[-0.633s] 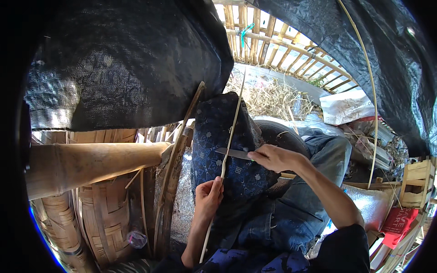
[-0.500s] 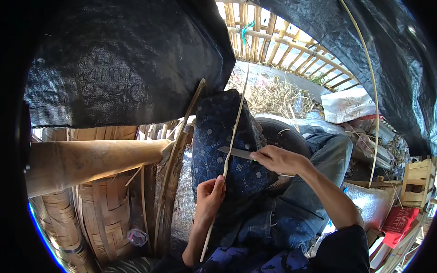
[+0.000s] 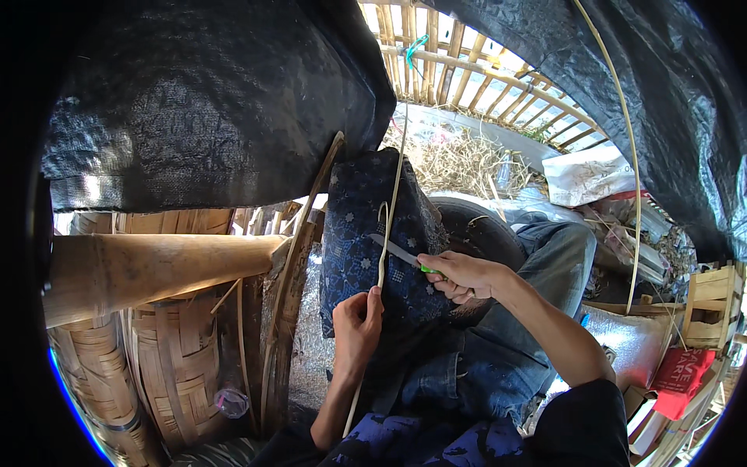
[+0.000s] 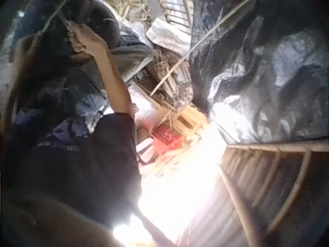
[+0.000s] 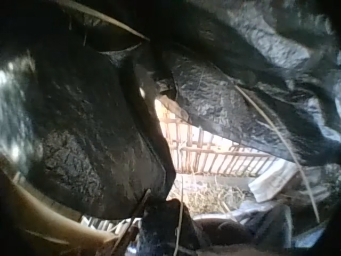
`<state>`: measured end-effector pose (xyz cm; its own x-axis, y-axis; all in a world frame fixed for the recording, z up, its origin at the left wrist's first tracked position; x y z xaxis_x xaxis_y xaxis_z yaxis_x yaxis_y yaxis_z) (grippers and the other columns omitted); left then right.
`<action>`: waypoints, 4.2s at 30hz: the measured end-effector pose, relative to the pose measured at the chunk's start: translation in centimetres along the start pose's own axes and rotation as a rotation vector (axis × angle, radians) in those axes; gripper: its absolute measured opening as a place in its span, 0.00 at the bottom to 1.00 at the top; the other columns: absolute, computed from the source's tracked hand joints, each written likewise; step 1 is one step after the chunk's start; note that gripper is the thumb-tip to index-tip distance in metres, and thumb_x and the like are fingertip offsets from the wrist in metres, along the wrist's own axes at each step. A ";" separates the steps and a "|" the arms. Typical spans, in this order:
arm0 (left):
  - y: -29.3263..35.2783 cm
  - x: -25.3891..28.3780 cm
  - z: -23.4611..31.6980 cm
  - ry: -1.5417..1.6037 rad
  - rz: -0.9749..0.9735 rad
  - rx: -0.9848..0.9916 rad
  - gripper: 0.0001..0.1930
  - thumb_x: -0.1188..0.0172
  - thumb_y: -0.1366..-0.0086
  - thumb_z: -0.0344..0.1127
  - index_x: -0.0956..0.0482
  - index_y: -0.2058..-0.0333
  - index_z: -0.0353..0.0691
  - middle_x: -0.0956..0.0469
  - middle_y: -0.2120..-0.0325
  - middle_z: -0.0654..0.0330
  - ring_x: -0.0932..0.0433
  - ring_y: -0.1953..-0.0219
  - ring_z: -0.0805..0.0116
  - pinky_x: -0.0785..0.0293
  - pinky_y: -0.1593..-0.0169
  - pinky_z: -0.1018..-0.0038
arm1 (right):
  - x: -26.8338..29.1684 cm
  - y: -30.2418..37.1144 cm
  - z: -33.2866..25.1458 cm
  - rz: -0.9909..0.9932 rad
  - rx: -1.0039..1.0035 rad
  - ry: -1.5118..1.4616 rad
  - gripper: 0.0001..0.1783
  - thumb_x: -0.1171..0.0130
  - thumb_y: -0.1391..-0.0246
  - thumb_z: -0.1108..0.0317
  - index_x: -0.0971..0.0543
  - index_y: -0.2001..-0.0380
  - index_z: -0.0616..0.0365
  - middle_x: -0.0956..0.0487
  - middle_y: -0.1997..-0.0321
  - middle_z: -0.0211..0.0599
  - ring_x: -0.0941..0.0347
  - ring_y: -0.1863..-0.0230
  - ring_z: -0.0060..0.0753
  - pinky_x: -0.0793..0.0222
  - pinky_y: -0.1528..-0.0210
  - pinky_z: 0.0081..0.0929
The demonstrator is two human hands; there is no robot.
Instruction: The person scrapes a thin bamboo stick with a knife while holding it against a cushioned support on their lap.
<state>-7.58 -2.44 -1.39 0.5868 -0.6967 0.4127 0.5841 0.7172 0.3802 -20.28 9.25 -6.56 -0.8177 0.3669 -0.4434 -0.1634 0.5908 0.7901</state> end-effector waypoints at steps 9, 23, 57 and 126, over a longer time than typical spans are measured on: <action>0.0 -0.2 1.2 -0.138 0.008 -0.065 0.21 0.45 0.36 0.41 0.27 0.83 0.30 0.32 0.90 0.47 0.30 0.87 0.48 0.39 0.79 0.64 | 1.2 -0.5 -2.4 0.231 0.417 0.454 0.26 0.57 0.36 0.46 0.38 0.82 0.52 0.47 0.89 0.18 0.56 0.91 0.14 0.59 0.90 0.19; 0.4 -0.5 3.0 -0.360 0.078 -0.219 0.19 0.43 0.39 0.40 0.27 0.85 0.33 0.29 0.89 0.47 0.26 0.83 0.47 0.31 0.78 0.60 | 0.6 0.7 -2.2 0.436 0.781 0.600 0.28 0.59 0.35 0.46 0.41 0.85 0.50 0.46 0.90 0.18 0.55 0.92 0.12 0.59 0.90 0.19; -2.7 -0.5 4.2 -0.040 -0.074 -0.191 0.12 0.43 0.38 0.34 0.23 0.73 0.29 0.28 0.88 0.55 0.31 0.87 0.71 0.38 0.79 0.75 | 0.1 4.2 -5.2 0.662 0.738 0.179 0.19 0.42 0.44 0.53 0.25 0.76 0.59 0.34 0.85 0.21 0.42 0.83 0.16 0.45 0.80 0.21; -1.2 -1.5 2.4 0.192 -0.263 0.022 0.16 0.50 0.31 0.40 0.23 0.69 0.33 0.32 0.87 0.67 0.36 0.86 0.83 0.44 0.82 0.83 | 3.6 3.7 -7.5 0.814 0.979 0.351 0.16 0.51 0.37 0.59 0.28 0.68 0.62 0.32 0.83 0.39 0.34 0.81 0.35 0.40 0.77 0.31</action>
<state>-10.47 -2.25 -0.50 0.5135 -0.8474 0.1348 0.7188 0.5106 0.4718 -28.00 7.36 -2.08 -0.6146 0.7451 0.2591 0.7825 0.6175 0.0804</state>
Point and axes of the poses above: each hand's wrist, its own y-axis away from the middle knuckle, its own x-axis out of the back of the hand, z = x × y, the point moved 9 cm from there along -y, towards the middle knuckle
